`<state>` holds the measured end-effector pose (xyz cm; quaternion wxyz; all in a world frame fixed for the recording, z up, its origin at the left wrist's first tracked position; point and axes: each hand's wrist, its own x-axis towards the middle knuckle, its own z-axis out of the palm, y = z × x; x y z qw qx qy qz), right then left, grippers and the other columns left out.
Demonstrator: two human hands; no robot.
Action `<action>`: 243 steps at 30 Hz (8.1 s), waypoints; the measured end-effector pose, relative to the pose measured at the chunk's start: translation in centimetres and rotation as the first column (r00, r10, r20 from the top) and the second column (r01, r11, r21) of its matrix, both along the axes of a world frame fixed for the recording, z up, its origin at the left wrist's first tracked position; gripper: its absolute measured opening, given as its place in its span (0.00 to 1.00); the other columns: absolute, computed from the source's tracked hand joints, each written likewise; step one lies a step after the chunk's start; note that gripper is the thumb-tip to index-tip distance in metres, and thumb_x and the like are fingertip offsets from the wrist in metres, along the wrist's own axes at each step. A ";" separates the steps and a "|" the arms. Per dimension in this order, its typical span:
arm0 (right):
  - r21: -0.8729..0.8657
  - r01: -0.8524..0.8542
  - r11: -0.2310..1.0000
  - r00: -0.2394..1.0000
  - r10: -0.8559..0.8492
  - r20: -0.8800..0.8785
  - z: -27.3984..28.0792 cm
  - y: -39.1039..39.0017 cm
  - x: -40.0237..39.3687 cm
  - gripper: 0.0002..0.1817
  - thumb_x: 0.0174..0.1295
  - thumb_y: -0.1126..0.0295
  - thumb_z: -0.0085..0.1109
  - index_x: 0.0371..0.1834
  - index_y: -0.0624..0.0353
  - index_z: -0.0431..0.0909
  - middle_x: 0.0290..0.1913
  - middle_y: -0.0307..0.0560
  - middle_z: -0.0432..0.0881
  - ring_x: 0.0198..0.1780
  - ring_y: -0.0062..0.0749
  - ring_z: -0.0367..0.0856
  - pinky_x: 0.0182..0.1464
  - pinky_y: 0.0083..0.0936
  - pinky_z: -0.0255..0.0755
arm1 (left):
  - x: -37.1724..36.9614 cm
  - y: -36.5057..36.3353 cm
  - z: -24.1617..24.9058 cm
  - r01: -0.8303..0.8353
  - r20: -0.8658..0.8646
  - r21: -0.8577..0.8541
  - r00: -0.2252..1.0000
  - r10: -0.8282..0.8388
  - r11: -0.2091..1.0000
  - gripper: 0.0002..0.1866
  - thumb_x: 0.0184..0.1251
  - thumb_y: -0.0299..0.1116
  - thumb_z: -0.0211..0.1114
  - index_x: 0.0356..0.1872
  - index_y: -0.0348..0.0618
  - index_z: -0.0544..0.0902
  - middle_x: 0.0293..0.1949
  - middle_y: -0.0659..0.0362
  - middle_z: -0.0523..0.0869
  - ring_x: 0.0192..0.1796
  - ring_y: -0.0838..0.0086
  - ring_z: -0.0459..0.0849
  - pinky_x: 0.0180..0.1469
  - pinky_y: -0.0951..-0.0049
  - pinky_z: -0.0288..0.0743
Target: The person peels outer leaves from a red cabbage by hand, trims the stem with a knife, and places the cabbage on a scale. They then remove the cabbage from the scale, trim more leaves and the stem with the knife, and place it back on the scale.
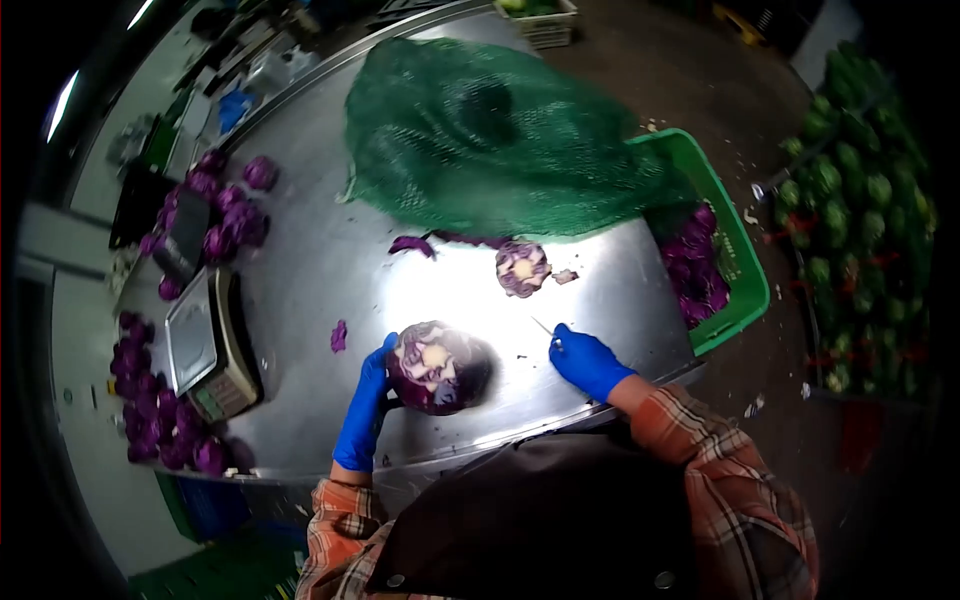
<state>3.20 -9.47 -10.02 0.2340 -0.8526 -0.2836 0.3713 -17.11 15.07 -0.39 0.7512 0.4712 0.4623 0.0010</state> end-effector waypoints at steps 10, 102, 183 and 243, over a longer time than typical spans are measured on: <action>-0.053 0.533 0.844 0.804 -0.525 -0.278 -2.4 0.4 6.3 0.20 0.71 0.47 0.41 0.37 0.52 0.71 0.19 0.49 0.74 0.17 0.39 0.75 0.20 0.38 0.71 | 0.3 -3.7 -1.1 0.062 0.211 0.204 0.972 -0.106 0.977 0.37 0.61 0.30 0.68 0.72 0.44 0.62 0.64 0.52 0.72 0.65 0.65 0.72 0.68 0.68 0.65; 0.310 -0.564 0.766 0.814 0.453 0.363 3.5 -0.1 3.3 0.11 0.65 0.59 0.55 0.47 0.44 0.81 0.37 0.44 0.81 0.34 0.43 0.82 0.36 0.35 0.78 | 4.8 -1.9 -3.8 0.132 0.387 0.382 0.876 -0.288 0.915 0.26 0.77 0.40 0.50 0.69 0.37 0.67 0.68 0.55 0.71 0.65 0.71 0.72 0.69 0.71 0.62; 0.156 0.133 0.979 0.959 -0.087 -0.269 0.6 2.7 1.2 0.35 0.67 0.51 0.55 0.73 0.55 0.58 0.39 0.51 0.84 0.40 0.37 0.85 0.49 0.32 0.76 | 1.2 -10.1 -5.5 -0.079 0.434 0.422 0.892 -0.125 0.903 0.49 0.56 0.38 0.71 0.75 0.39 0.50 0.73 0.50 0.56 0.73 0.63 0.59 0.74 0.62 0.53; 0.315 -0.048 0.948 0.997 0.025 0.076 2.2 0.9 -2.3 0.27 0.73 0.53 0.44 0.67 0.61 0.66 0.40 0.61 0.83 0.33 0.51 0.84 0.37 0.39 0.78 | 4.7 -9.8 -4.1 0.157 -0.001 0.754 0.971 -0.238 0.638 0.56 0.47 0.38 0.80 0.74 0.36 0.52 0.67 0.45 0.63 0.68 0.57 0.65 0.70 0.61 0.60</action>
